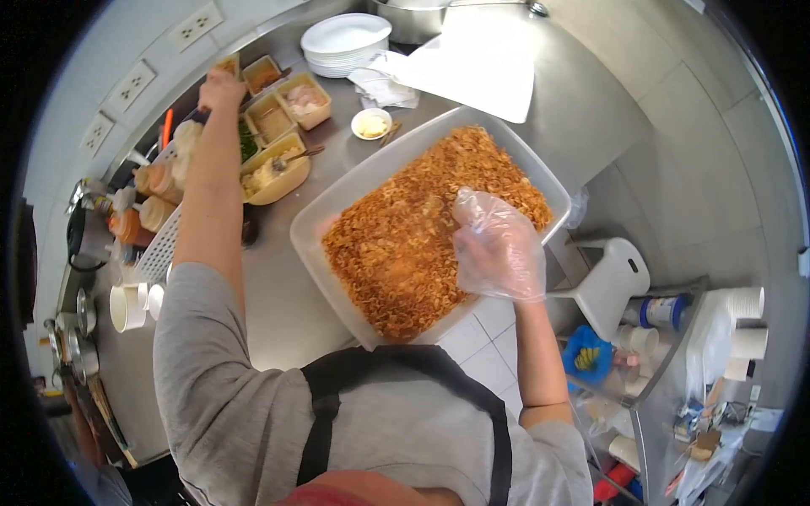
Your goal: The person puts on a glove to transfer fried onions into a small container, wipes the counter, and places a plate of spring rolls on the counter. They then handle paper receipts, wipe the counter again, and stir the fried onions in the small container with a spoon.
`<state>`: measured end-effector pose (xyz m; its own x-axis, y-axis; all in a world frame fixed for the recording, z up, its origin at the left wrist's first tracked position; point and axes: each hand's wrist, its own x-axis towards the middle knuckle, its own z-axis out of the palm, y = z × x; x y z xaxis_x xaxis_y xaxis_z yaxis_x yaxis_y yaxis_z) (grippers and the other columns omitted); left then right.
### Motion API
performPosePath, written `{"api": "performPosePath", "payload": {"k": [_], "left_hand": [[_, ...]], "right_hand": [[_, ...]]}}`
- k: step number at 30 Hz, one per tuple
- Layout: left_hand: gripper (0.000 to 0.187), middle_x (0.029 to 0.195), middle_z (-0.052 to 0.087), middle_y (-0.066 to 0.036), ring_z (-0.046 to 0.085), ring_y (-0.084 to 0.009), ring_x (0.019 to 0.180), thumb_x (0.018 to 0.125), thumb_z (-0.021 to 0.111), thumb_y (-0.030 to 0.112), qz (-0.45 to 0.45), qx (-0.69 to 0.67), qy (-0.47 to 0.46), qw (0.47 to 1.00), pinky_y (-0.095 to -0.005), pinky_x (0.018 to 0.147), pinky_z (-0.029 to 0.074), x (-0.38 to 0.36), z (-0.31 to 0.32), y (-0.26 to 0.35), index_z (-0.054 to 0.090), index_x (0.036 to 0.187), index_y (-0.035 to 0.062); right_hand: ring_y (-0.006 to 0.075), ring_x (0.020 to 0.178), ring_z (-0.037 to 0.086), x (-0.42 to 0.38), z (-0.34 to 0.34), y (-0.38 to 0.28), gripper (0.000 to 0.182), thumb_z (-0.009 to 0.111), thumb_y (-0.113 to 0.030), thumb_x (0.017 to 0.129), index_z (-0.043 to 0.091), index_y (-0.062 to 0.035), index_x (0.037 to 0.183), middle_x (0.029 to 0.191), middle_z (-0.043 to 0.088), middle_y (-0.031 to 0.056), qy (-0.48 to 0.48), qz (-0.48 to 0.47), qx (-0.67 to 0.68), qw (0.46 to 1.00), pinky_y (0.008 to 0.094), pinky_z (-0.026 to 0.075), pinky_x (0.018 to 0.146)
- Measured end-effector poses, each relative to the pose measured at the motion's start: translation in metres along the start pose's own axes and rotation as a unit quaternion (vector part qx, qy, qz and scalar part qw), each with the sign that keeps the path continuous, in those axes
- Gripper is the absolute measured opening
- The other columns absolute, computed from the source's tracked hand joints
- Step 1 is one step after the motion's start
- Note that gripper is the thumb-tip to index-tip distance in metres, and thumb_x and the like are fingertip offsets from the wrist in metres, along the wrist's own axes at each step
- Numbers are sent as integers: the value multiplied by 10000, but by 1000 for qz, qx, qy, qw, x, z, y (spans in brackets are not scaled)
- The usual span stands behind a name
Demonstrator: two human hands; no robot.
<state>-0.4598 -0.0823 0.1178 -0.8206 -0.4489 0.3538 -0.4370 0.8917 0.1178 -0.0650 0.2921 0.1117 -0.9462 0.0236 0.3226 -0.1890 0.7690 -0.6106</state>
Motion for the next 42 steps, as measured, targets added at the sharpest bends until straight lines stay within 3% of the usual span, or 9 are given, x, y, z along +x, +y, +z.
{"api": "performPosePath", "payload": {"k": [10, 16, 19, 21, 23, 32, 38, 40, 42], "left_hand": [[960, 1170, 524, -212, 547, -396, 1020, 721, 482, 681, -33, 65, -91, 993, -623, 907, 307, -13, 1, 10, 252, 1318, -34], [692, 1140, 572, -134, 549, -315, 1049, 759, 485, 618, 202, 5, -29, 979, -526, 865, 398, -21, -49, 73, 510, 1159, 54], [488, 1074, 592, -138, 570, -286, 983, 835, 471, 480, 424, -62, 45, 902, -428, 770, 472, -94, -86, 123, 531, 1125, 92], [201, 835, 622, -180, 598, -310, 806, 712, 618, 165, 616, -439, -22, 654, -373, 717, 473, -162, -101, 146, 622, 862, 32], [156, 743, 614, -142, 596, -320, 737, 697, 600, 132, 680, -426, 147, 578, -389, 694, 480, -210, -109, 160, 626, 827, 50], [128, 786, 633, -56, 624, -229, 777, 718, 558, 89, 678, 5, 156, 718, -329, 580, 520, -218, -44, 209, 610, 835, 85], [94, 734, 606, -62, 630, -218, 671, 749, 502, 117, 660, -91, 258, 699, -328, 525, 510, -200, -72, 208, 584, 782, 85], [51, 710, 588, -39, 613, -208, 653, 737, 547, 145, 654, -94, 275, 699, -314, 506, 488, -192, -91, 205, 564, 756, 101], [92, 681, 598, -116, 600, -267, 658, 697, 569, 115, 604, -140, 250, 743, -373, 617, 488, -193, -95, 195, 590, 753, 45]], "right_hand": [[341, 813, 568, 2, -3, -3, 185, 627, -193, 696, 626, -41, 801, 861, 602, 172, -2, -36, -67, 997, 409, 449, 750], [294, 854, 574, 2, 0, 19, 282, 585, -237, 738, 578, -47, 946, 922, 603, 138, -10, -21, -62, 998, 398, 446, 778], [301, 879, 560, 19, -8, 9, 292, 563, -253, 735, 580, -33, 928, 934, 596, 144, -20, 39, 34, 998, 394, 441, 789], [308, 886, 556, 42, -21, -12, 298, 558, -249, 725, 590, -29, 924, 944, 591, 152, -103, 52, -30, 993, 402, 432, 802], [331, 913, 531, 55, -8, -15, 330, 557, -253, 671, 605, 26, 840, 931, 568, 195, -58, -70, -129, 987, 400, 406, 832], [341, 972, 509, 22, -16, -18, 531, 607, -60, 605, 472, -6, 1116, 1057, 511, 202, -231, -167, -134, 949, 389, 425, 849], [317, 838, 550, 23, -23, -14, 315, 595, -89, 634, 543, -17, 936, 842, 560, 151, -103, -240, -70, 963, 392, 457, 758], [232, 828, 567, 40, -28, -39, 314, 584, -85, 654, 558, -22, 961, 814, 590, 96, -266, -209, -395, 854, 340, 463, 727], [195, 776, 561, 45, -18, -19, 298, 566, -73, 663, 559, -22, 956, 790, 587, 74, -233, -131, -173, 948, 309, 460, 672]]}}
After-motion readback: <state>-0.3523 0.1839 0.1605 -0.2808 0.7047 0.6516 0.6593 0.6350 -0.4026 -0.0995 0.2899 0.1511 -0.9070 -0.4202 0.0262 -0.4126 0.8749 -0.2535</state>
